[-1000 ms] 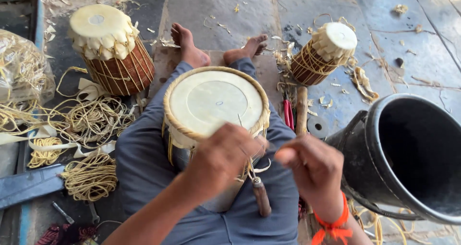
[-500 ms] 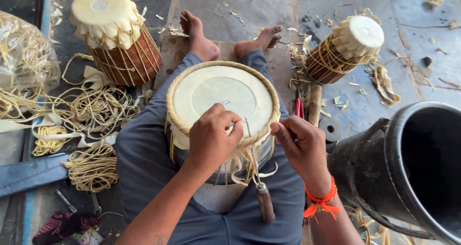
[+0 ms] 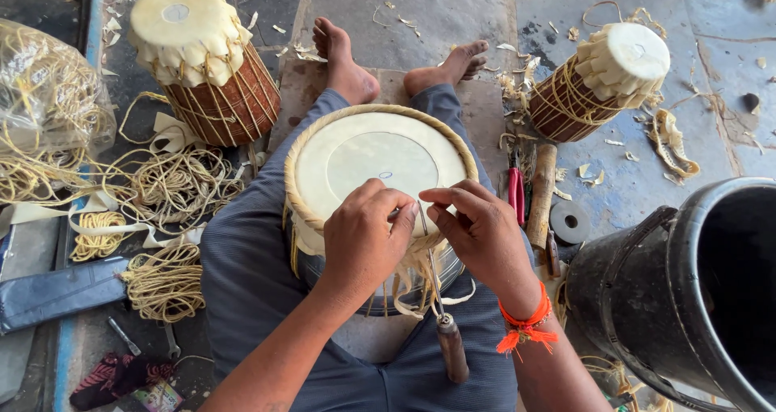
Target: The person sits on the floor and works on a drum, using a tool to tighten the ropes around the drumhead. They also use a knife to trim excess rope and a mallet to tap the drumhead.
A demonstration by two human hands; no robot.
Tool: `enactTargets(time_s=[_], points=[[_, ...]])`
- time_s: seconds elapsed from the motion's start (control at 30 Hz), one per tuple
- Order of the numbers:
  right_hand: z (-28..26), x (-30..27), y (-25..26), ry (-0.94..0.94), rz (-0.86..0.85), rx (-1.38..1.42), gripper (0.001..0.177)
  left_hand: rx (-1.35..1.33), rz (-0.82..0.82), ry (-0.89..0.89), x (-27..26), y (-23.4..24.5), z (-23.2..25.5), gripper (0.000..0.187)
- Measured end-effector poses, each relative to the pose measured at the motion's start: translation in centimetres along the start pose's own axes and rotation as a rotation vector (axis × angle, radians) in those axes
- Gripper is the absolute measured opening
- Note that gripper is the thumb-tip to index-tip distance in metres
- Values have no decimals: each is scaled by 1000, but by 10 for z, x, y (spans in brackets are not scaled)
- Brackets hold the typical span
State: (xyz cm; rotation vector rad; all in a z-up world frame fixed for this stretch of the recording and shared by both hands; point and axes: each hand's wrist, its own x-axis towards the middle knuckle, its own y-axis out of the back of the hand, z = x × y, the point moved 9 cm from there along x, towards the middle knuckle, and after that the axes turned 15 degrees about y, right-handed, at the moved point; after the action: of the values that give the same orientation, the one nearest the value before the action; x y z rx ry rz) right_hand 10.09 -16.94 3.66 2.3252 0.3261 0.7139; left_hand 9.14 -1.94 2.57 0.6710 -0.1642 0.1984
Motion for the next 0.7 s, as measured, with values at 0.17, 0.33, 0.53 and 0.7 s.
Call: enactTargets(time_s=[0.17,0.33,0.53,0.7], points=[[5,-4,-2,-18,7,10,18,25,-10,-20,-3,-3,2,11],[5,-4,-3,10,18,16,19,36,-65,-8,-3,-6,2,12],[8,-5,-3,-14,23,68,19,43,-57,38,0,-7,1,12],[13,-3,-6,-33,18,37,14,45,-64,40,-1,-9,-1,14]])
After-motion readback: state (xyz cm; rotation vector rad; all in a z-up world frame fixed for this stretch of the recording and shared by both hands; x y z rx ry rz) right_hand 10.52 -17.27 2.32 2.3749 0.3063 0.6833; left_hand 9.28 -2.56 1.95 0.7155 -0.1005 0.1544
